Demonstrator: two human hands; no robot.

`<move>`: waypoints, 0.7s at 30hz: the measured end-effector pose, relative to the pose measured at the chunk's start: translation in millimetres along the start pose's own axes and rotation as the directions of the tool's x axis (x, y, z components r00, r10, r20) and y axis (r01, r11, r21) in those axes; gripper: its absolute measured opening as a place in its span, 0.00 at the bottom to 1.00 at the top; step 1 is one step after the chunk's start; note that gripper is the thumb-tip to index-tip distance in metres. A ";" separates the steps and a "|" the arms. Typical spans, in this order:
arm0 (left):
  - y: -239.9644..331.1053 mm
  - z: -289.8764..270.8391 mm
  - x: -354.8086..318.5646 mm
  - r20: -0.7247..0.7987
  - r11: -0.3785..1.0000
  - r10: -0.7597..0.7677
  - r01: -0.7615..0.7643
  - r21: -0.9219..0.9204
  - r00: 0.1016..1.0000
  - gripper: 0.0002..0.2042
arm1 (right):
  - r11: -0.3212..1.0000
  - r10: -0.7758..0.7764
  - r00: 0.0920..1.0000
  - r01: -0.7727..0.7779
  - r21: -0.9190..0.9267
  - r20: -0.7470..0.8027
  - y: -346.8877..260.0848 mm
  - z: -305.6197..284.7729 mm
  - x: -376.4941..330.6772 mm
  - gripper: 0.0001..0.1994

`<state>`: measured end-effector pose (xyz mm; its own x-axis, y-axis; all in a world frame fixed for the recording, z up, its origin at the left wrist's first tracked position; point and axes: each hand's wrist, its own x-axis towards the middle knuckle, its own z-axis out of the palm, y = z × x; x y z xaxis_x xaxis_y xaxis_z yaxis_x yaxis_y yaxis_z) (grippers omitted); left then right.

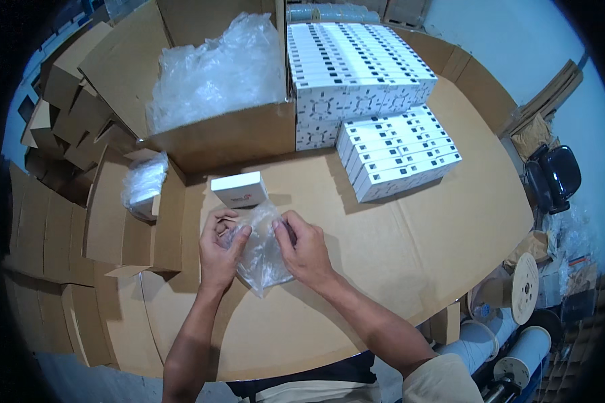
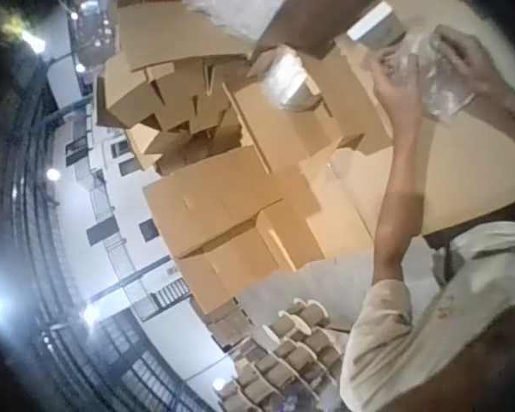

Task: Packing small white boxes into plastic bags and larger cardboard boxes.

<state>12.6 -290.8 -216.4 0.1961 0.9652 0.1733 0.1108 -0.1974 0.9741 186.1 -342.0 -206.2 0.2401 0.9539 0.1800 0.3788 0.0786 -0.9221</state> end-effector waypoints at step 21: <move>-6.6 -13.2 -2.4 -0.102 0.982 -0.069 0.050 -0.183 0.992 0.06 | 1.000 -0.013 0.998 0.012 -0.011 -0.063 5.9 4.2 0.9 0.12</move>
<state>-1.4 -289.6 -221.3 0.0878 0.9889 0.1195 -0.0599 -0.1145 0.9916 184.7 -339.5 -212.9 0.2911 0.9326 0.2132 0.3914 0.0873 -0.9161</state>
